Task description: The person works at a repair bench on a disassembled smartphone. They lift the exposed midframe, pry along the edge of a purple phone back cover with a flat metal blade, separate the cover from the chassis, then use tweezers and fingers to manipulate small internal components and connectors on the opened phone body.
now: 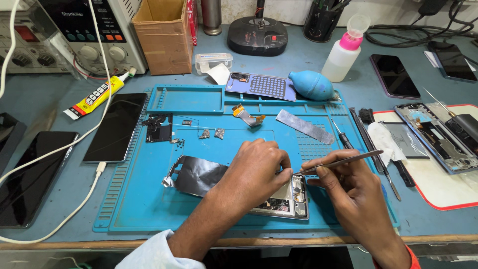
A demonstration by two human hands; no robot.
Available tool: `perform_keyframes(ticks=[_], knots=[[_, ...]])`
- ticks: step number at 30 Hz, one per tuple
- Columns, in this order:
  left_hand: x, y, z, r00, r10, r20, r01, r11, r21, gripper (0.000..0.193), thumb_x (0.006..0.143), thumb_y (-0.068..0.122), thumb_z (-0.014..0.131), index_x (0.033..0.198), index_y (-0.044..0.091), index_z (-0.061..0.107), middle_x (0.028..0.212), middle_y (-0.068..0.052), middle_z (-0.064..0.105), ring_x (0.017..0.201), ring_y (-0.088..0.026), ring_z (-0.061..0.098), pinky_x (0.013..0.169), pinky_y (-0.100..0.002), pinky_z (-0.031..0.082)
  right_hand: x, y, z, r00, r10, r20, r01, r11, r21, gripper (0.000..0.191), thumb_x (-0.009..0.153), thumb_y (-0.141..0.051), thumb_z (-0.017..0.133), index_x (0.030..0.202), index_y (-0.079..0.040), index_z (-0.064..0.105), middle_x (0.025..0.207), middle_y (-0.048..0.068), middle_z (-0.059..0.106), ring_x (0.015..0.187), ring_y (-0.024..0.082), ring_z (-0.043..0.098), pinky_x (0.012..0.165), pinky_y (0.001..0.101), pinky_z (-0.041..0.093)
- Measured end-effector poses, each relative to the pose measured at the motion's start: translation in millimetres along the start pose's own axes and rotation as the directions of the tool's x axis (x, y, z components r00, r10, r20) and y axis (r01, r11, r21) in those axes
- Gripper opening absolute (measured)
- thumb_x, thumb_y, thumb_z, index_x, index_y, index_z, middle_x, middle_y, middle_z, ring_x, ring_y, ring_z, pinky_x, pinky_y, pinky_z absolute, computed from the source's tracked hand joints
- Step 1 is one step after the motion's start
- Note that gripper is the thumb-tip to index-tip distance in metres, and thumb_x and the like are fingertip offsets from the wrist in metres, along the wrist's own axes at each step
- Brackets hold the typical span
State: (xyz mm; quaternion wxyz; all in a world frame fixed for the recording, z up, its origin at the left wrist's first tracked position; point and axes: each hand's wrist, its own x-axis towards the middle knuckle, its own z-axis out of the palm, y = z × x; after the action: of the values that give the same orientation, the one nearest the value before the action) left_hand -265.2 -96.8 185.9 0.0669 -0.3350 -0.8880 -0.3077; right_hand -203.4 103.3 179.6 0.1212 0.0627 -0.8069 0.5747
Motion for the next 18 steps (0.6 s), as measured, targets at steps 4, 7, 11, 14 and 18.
perform_keyframes(ticks=[4,7,11,14,18], knots=[[1.3,-1.2,-0.9,1.0,-0.016,0.018,0.016,1.0,-0.016,0.018,0.084,0.025,0.071,0.086,0.009,0.08,0.08,-0.01,0.069,0.088,-0.03,0.064,0.082,-0.048,0.047,-0.7,0.5,-0.5,1.0,-0.021,-0.007,0.021,1.0,0.008,0.015,0.098,-0.01,0.059,0.11,0.001,0.058,0.105,0.013,0.078,0.095,0.017,0.077,0.084,0.0341,0.064],[1.2,-0.6,-0.6,1.0,-0.016,0.017,0.017,1.0,-0.022,0.018,0.084,0.025,0.072,0.086,0.009,0.08,0.079,-0.01,0.068,0.088,-0.03,0.064,0.082,-0.048,0.047,-0.6,0.7,-0.4,1.0,-0.024,-0.002,0.024,1.0,-0.005,0.015,0.098,-0.01,0.059,0.11,0.0,0.058,0.104,0.013,0.078,0.094,0.017,0.077,0.083,0.0336,0.066],[1.4,-0.3,-0.7,1.0,-0.016,0.016,0.017,1.0,-0.025,0.018,0.084,0.025,0.071,0.086,0.009,0.08,0.079,-0.011,0.068,0.087,-0.03,0.064,0.082,-0.048,0.047,-0.1,1.0,-0.7,1.0,-0.011,-0.005,0.011,1.0,-0.026,0.016,0.097,-0.009,0.06,0.11,0.0,0.058,0.104,0.012,0.078,0.093,0.017,0.077,0.082,0.0333,0.067],[1.5,-0.6,-0.2,1.0,-0.014,0.011,0.014,1.0,-0.023,0.018,0.084,0.025,0.072,0.085,0.009,0.08,0.079,-0.011,0.068,0.088,-0.03,0.064,0.082,-0.048,0.047,-0.2,1.6,-0.4,0.999,-0.033,0.0,0.033,0.999,-0.012,0.016,0.097,-0.009,0.06,0.11,0.0,0.057,0.104,0.012,0.078,0.094,0.017,0.077,0.082,0.0331,0.067],[0.6,-1.5,2.1,1.0,-0.01,-0.002,0.01,1.0,-0.023,0.018,0.083,0.025,0.072,0.085,0.009,0.08,0.079,-0.011,0.069,0.087,-0.03,0.064,0.082,-0.048,0.047,-1.1,3.5,0.3,0.999,-0.038,0.0,0.038,0.999,-0.025,0.016,0.097,-0.009,0.06,0.11,0.0,0.057,0.104,0.012,0.078,0.094,0.017,0.077,0.082,0.0327,0.067]])
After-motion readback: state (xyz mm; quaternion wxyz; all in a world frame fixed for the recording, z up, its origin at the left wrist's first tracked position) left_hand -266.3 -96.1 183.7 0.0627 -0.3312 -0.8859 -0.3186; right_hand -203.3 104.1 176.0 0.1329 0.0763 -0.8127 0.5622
